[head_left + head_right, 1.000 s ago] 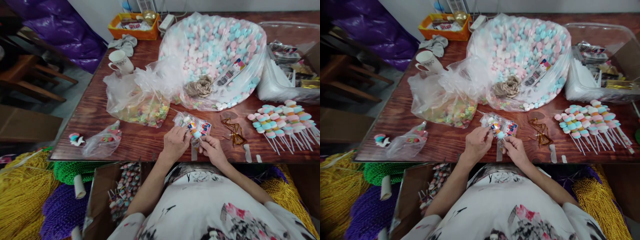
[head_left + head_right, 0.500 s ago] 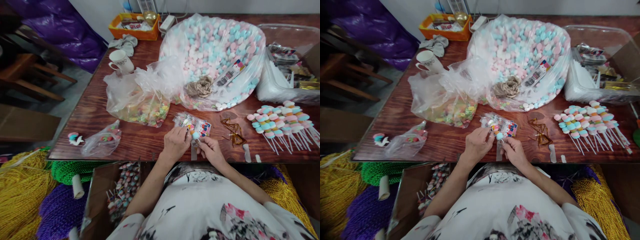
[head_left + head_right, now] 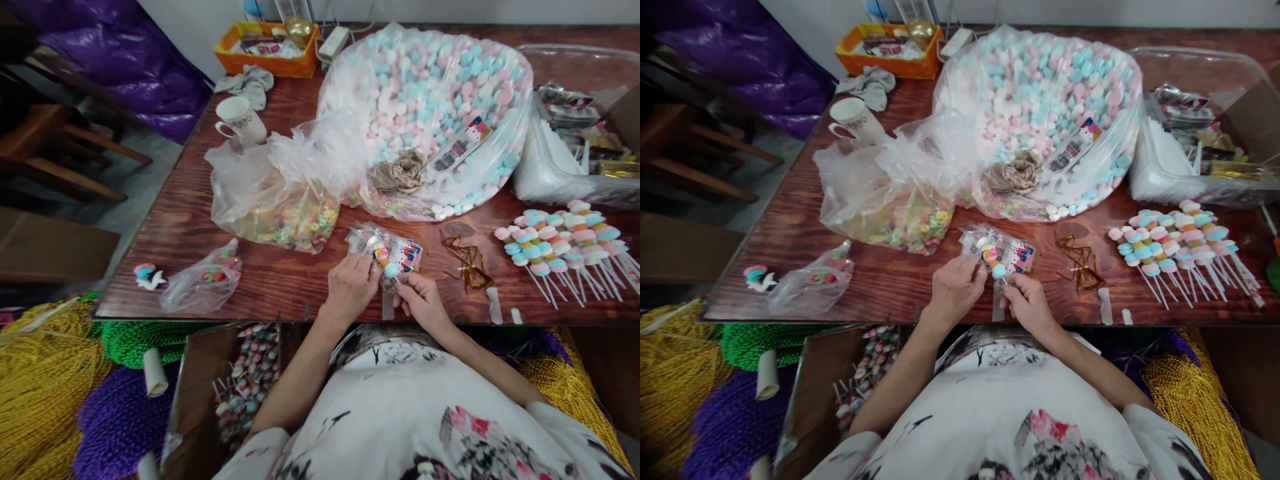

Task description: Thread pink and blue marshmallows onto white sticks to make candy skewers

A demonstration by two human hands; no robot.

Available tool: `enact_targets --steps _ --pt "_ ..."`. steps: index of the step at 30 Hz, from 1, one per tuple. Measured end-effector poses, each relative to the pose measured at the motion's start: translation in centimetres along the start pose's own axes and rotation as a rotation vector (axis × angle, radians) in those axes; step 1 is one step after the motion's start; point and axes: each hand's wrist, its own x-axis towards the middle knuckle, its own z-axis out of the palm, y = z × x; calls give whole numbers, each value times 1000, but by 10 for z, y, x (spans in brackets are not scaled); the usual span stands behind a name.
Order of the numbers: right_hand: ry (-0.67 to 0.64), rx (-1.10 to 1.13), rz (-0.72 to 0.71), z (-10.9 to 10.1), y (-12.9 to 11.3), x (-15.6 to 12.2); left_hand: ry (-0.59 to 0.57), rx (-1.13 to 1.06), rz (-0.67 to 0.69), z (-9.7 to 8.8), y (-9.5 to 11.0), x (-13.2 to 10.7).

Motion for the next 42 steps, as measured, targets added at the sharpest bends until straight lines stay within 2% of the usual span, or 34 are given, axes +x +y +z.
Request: enact_targets --steps 7,17,21,24,27,31,34,36,39,42 --pt "-3 -29 -27 0 4 -1 -35 18 -11 7 0 -1" --pt "102 -176 -178 1 1 6 41 18 80 10 8 -5" --pt "105 -464 -329 -4 -2 7 38 -23 81 12 10 -11" --pt "9 -881 -442 -5 -8 7 32 -170 -2 13 4 -14" --pt "-49 -1218 -486 -5 -12 9 27 -260 -52 12 -3 -13" --pt "-23 -1329 -521 -4 -12 12 -2 -162 28 11 0 -12" --pt "-15 -1251 -514 -4 -13 13 -3 -142 42 13 6 -14" --pt "2 -1073 -473 -4 -13 15 3 -150 41 15 7 -16" --pt "18 -549 -300 -7 -13 20 16 -201 42 17 7 -18" --pt "-68 -56 2 -13 -14 23 28 -308 4 19 5 -18"
